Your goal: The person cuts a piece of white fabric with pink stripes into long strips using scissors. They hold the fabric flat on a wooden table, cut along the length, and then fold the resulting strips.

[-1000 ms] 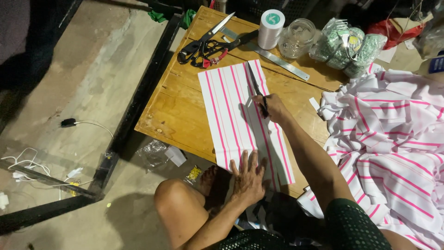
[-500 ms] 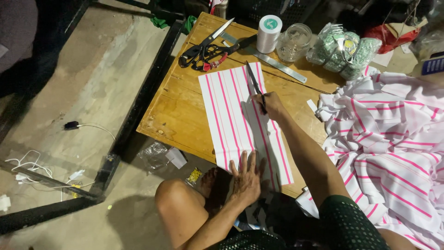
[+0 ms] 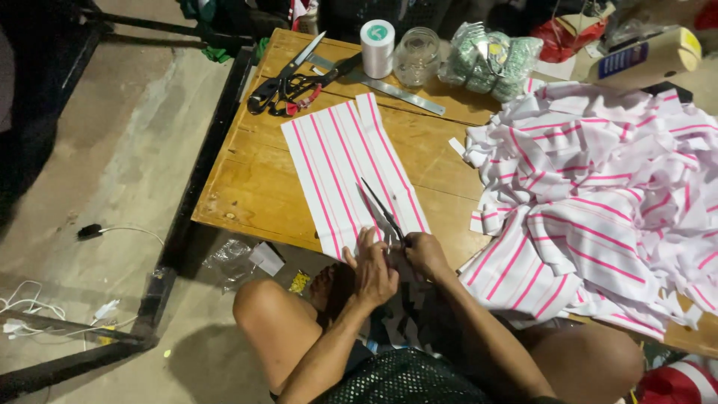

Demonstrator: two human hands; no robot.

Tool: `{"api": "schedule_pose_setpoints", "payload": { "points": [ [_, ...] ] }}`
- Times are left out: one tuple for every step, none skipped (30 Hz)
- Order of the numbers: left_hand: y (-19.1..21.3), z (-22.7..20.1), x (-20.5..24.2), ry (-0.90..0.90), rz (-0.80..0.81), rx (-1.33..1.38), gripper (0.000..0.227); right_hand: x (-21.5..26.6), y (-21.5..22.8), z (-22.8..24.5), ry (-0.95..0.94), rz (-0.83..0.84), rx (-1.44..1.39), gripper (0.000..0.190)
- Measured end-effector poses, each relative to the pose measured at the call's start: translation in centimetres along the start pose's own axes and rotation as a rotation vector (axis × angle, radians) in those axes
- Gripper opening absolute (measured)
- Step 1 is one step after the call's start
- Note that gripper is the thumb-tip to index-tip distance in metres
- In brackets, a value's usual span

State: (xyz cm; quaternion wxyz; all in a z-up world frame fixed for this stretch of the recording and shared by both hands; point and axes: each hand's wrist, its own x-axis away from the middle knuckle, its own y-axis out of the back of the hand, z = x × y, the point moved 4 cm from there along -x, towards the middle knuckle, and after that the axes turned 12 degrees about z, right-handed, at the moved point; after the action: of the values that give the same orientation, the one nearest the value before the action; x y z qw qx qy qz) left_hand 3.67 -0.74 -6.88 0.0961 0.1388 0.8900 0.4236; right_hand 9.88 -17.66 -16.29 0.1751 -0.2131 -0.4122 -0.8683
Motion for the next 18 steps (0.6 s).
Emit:
{"api": "schedule_pose_setpoints", "payload": {
  "points": [
    [-1.4, 1.4, -0.6, -0.007, 0.006, 0.001, 0.061, 1.3, 0.2, 0.2, -0.007, -0.005, -0.005, 0.027],
    [-2.2, 3.1, -0.7, 0.005, -0.115, 0.037, 0.055, 2.7, 0.1, 0.4, -0.015, -0.007, 0.053, 0.029],
    [-3.1, 4.7, -0.9, 0.018, -0.236, 0.074, 0.05, 4.0, 0.1, 0.7, -0.023, -0.009, 0.111, 0.031],
    [-2.3, 4.7, -1.8, 0.01, -0.229, 0.073, 0.05, 4.5, -0.2, 0.3, -0.028, -0.015, 0.104, 0.031],
    [-1.3, 4.7, -2.6, -0.006, -0.314, 0.149, 0.053, 4.9, -0.6, 0.0, 0.004, -0.025, 0.164, 0.034],
    [-0.3, 4.7, -3.3, -0.023, -0.396, 0.226, 0.056, 5.5, -1.0, -0.2, 0.034, -0.036, 0.222, 0.038],
    [1.2, 3.5, -4.6, -0.031, -0.386, 0.226, 0.056, 5.6, -1.5, -0.8, 0.026, -0.041, 0.214, 0.038],
    [2.6, 2.2, -6.1, -0.037, -0.357, 0.167, 0.047, 5.7, -1.9, -1.1, 0.049, -0.063, 0.219, 0.034],
    [4.1, 0.9, -7.5, -0.043, -0.328, 0.107, 0.039, 5.7, -2.3, -1.4, 0.071, -0.084, 0.223, 0.03],
    [4.0, 0.9, -9.4, -0.046, -0.328, 0.107, 0.039, 6.4, -2.0, -0.7, 0.071, -0.087, 0.223, 0.03],
    [3.0, 1.0, -11.8, 0.042, -0.083, -0.031, 0.042, 7.2, -1.6, 0.4, 0.12, -0.145, 0.294, 0.028],
    [2.2, 1.3, -14.1, 0.129, 0.159, -0.17, 0.048, 7.9, -1.1, 1.6, 0.171, -0.205, 0.366, 0.027],
    [1.0, 2.1, -15.7, 0.126, 0.157, -0.173, 0.048, 8.4, -0.9, 2.1, 0.173, -0.21, 0.365, 0.027],
    [-0.3, 2.9, -17.4, 0.118, 0.2, -0.319, 0.039, 8.9, -0.7, 2.7, 0.201, -0.253, 0.417, 0.024],
    [-1.6, 3.8, -19.1, 0.111, 0.242, -0.466, 0.029, 9.5, -0.5, 3.4, 0.228, -0.296, 0.469, 0.02],
    [-2.1, 4.2, -20.3, 0.102, 0.242, -0.471, 0.029, 9.5, -0.5, 3.4, 0.224, -0.305, 0.465, 0.02],
    [-2.8, 4.7, -21.5, 0.099, 0.266, -0.529, 0.024, 9.4, -0.6, 3.5, 0.258, -0.298, 0.426, 0.021],
    [-3.6, 5.1, -22.8, 0.092, 0.293, -0.587, 0.021, 9.4, -0.6, 3.5, 0.286, -0.293, 0.385, 0.021]
  ]
}}
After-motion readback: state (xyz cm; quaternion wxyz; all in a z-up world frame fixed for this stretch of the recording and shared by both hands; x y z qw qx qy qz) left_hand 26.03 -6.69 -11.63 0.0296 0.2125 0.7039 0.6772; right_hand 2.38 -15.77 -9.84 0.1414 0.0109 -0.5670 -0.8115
